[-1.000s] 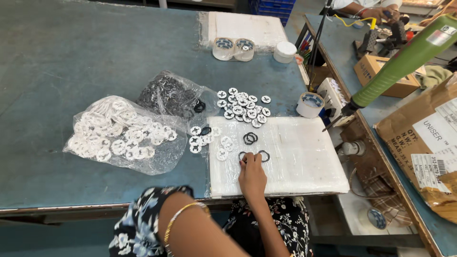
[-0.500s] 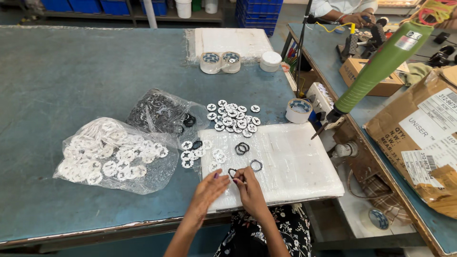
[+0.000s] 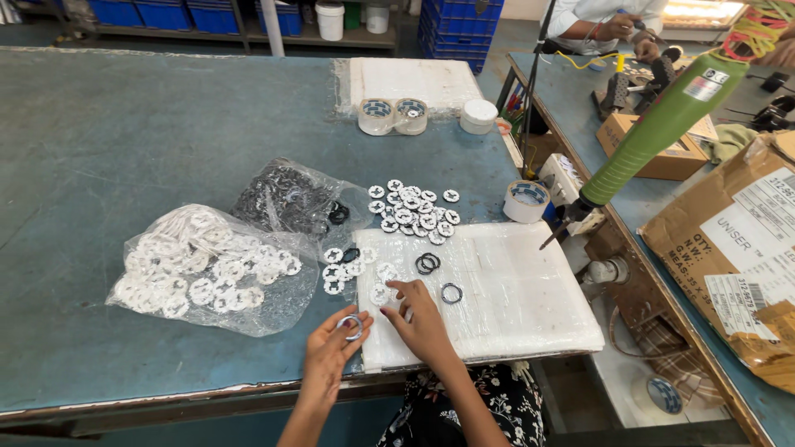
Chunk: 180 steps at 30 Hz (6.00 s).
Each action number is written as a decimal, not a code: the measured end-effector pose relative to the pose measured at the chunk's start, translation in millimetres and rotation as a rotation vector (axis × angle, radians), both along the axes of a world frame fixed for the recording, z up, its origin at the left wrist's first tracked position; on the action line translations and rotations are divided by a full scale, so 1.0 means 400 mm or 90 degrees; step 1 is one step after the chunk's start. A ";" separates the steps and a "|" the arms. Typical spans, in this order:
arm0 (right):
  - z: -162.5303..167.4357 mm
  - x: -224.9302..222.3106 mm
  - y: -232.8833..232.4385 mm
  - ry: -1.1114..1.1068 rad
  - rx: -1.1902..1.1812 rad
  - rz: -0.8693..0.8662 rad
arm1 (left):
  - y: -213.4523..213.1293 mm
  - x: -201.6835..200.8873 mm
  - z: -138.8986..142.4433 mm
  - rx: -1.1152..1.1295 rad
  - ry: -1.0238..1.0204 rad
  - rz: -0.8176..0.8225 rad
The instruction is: The person repeatedly picks small white circular components and black rubber rings from a table, fits the rings onto the components, and places the assembled units on a white foam sheet. The process is repeated continuously throughout the clip.
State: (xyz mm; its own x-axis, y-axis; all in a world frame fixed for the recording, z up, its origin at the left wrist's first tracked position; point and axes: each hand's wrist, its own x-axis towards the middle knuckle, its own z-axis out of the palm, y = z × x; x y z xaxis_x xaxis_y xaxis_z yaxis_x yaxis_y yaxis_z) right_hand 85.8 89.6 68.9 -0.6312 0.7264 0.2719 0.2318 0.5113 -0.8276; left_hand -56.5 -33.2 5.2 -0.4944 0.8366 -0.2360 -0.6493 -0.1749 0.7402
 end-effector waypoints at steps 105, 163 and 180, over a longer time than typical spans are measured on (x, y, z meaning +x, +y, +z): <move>-0.058 0.129 -0.042 0.202 -0.504 0.035 | 0.121 0.099 0.031 0.115 -0.068 -0.103; -0.060 0.121 0.052 0.156 -0.412 0.095 | 0.118 0.101 0.025 0.115 -0.038 -0.186; -0.010 0.116 -0.017 0.032 -0.065 -0.032 | 0.126 0.064 0.021 0.117 -0.163 -0.264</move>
State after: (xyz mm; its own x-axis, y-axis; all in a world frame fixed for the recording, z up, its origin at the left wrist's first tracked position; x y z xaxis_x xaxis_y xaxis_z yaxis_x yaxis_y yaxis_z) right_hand 132.1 82.7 65.0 -0.5808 0.7820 0.2261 0.2113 0.4131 -0.8858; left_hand -31.0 17.3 13.5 -0.0587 0.9889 -0.1368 -0.8477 0.0230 0.5299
